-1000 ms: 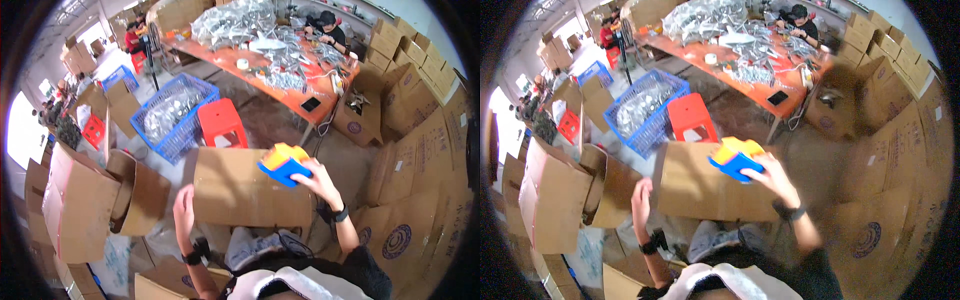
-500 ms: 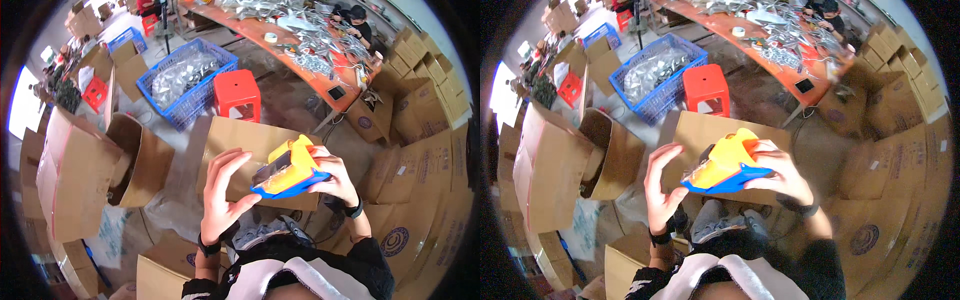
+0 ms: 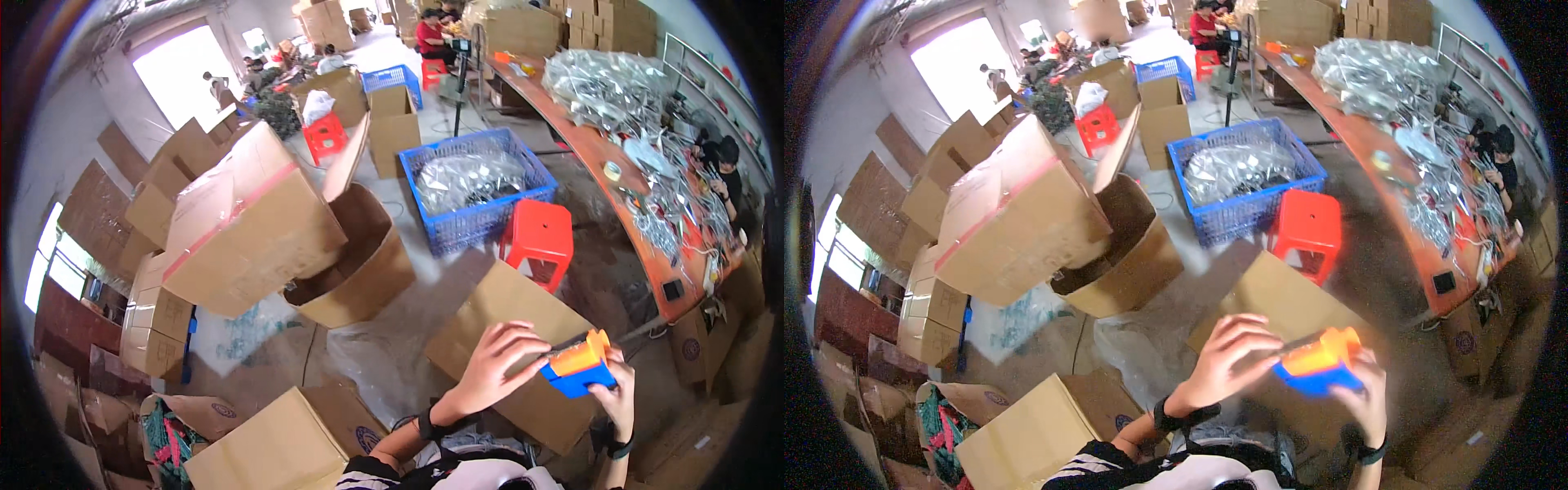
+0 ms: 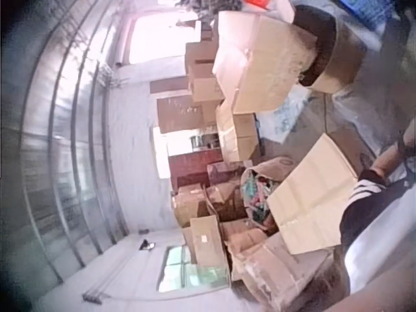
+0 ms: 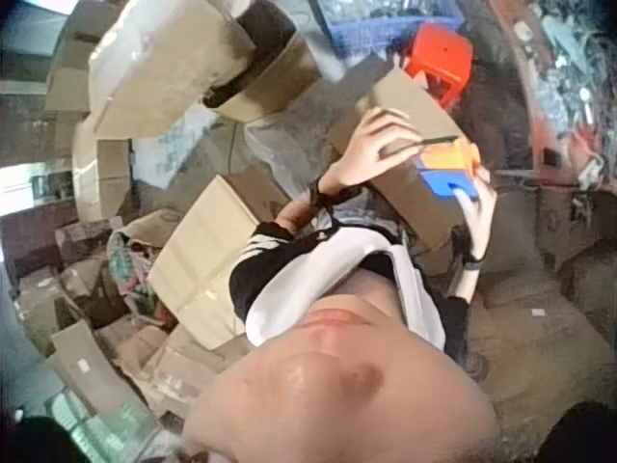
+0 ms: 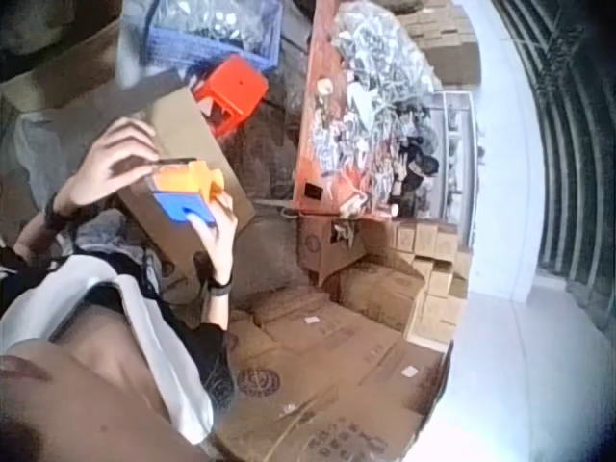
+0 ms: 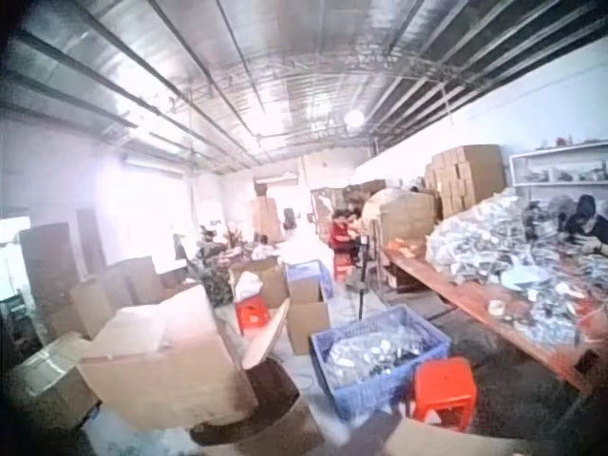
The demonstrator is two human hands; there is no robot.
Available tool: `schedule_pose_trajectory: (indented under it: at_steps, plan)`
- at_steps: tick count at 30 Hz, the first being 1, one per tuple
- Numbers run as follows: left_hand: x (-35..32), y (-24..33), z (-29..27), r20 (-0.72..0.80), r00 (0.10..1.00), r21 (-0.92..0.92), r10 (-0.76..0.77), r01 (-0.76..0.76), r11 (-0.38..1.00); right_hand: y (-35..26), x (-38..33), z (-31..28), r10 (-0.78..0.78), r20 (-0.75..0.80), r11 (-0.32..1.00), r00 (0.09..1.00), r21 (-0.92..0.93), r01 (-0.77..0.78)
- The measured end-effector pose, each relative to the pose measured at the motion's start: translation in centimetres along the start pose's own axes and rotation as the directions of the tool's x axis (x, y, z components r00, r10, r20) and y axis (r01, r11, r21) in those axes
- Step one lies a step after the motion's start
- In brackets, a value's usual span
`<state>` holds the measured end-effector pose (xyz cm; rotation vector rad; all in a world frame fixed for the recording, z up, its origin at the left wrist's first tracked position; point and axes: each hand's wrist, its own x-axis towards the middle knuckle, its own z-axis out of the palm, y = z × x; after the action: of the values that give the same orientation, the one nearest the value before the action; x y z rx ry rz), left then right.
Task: The recorder is using a tape dispenser to seal cardboard boxes in a warehouse or manufacturing facility.
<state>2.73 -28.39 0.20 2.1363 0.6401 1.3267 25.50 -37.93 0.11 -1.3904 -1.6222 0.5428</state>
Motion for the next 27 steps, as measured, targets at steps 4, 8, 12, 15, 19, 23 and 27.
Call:
schedule_pose_trajectory:
  at_steps: [4,8,12,15,19,23,27]
  plan:
    - [-0.5,-0.2,0.2,-0.044,0.999,0.064,-0.01,0.013,0.998,0.3,0.0,0.4,0.021,0.032,0.999,0.999,-0.044,-0.02]
    - [-1.1,0.3,0.3,-0.146,0.987,0.086,-0.061,0.074,0.994,-0.2,0.6,0.3,-0.007,0.09,0.998,0.996,-0.067,0.013]
    - [-2.4,0.7,0.7,-0.199,0.956,0.057,-0.215,0.23,0.972,-0.5,1.5,-0.3,-0.067,0.249,0.992,0.966,-0.087,0.091]
    - [-3.8,1.0,2.3,-0.287,0.879,-0.007,-0.38,0.395,0.919,0.3,1.0,-0.6,0.017,0.326,0.999,0.945,0.024,-0.026]
    - [-5.2,0.4,4.5,-0.403,0.779,-0.08,-0.481,0.494,0.866,2.5,-0.1,0.2,-0.081,0.327,0.99,0.942,0.134,0.039]
    - [-6.5,-1.3,6.0,-0.392,0.763,-0.047,-0.514,0.541,0.839,4.9,-1.3,1.1,0.089,0.384,0.961,0.919,0.211,-0.181]
    - [-8.5,-6.3,8.2,-0.283,0.739,-0.089,-0.612,0.615,0.783,8.5,-2.2,2.8,0.187,0.361,0.923,0.914,0.254,-0.289]
